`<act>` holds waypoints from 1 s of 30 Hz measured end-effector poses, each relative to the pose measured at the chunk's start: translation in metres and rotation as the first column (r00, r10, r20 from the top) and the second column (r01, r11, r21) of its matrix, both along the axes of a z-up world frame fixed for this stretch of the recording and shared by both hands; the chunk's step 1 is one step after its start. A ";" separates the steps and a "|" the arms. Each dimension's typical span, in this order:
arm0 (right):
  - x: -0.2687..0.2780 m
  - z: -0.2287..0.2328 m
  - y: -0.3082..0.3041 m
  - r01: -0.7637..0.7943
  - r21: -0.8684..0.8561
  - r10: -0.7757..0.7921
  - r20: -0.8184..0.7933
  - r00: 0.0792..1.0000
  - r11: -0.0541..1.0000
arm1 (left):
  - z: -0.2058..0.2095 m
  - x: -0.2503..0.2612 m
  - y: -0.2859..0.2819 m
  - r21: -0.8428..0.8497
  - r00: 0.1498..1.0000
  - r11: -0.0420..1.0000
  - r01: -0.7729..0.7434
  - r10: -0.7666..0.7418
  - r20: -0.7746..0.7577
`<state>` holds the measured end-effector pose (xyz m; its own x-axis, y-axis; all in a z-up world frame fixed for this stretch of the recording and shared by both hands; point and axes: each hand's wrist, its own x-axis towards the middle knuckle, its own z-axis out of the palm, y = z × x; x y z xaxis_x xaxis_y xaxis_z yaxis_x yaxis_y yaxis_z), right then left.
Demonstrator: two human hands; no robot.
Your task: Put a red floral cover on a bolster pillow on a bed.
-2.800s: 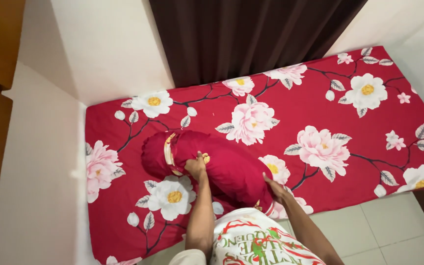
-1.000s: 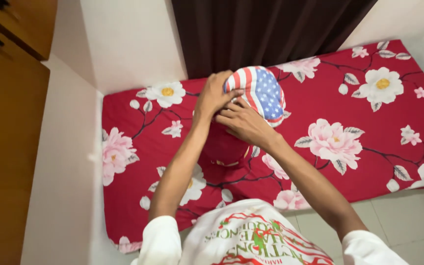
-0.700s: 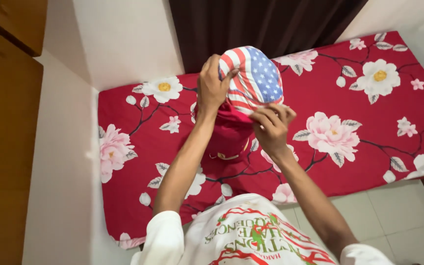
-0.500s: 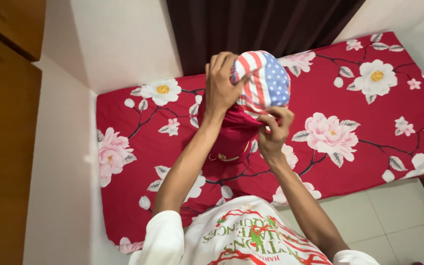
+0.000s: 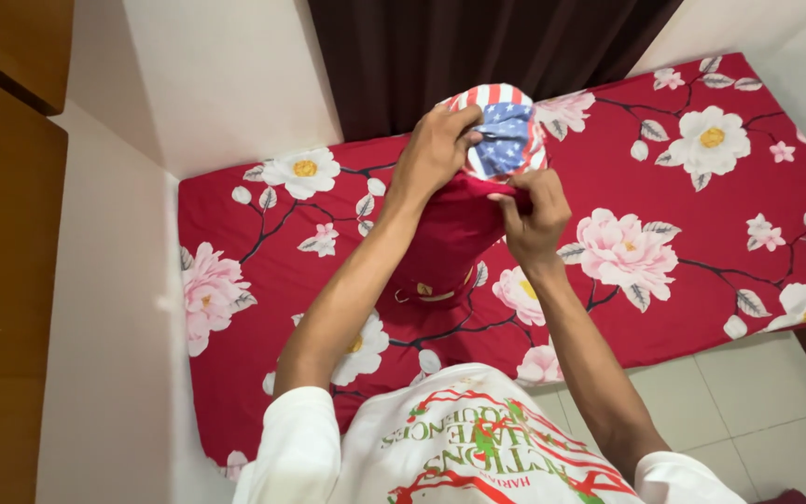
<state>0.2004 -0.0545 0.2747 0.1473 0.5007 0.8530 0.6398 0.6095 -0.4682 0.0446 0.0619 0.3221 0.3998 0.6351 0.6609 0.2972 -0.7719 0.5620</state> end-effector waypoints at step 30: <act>0.022 0.151 0.035 -0.156 0.236 0.048 0.407 0.912 0.959 | 0.046 -0.016 -0.040 -0.005 0.927 0.985 0.171 -0.160 0.338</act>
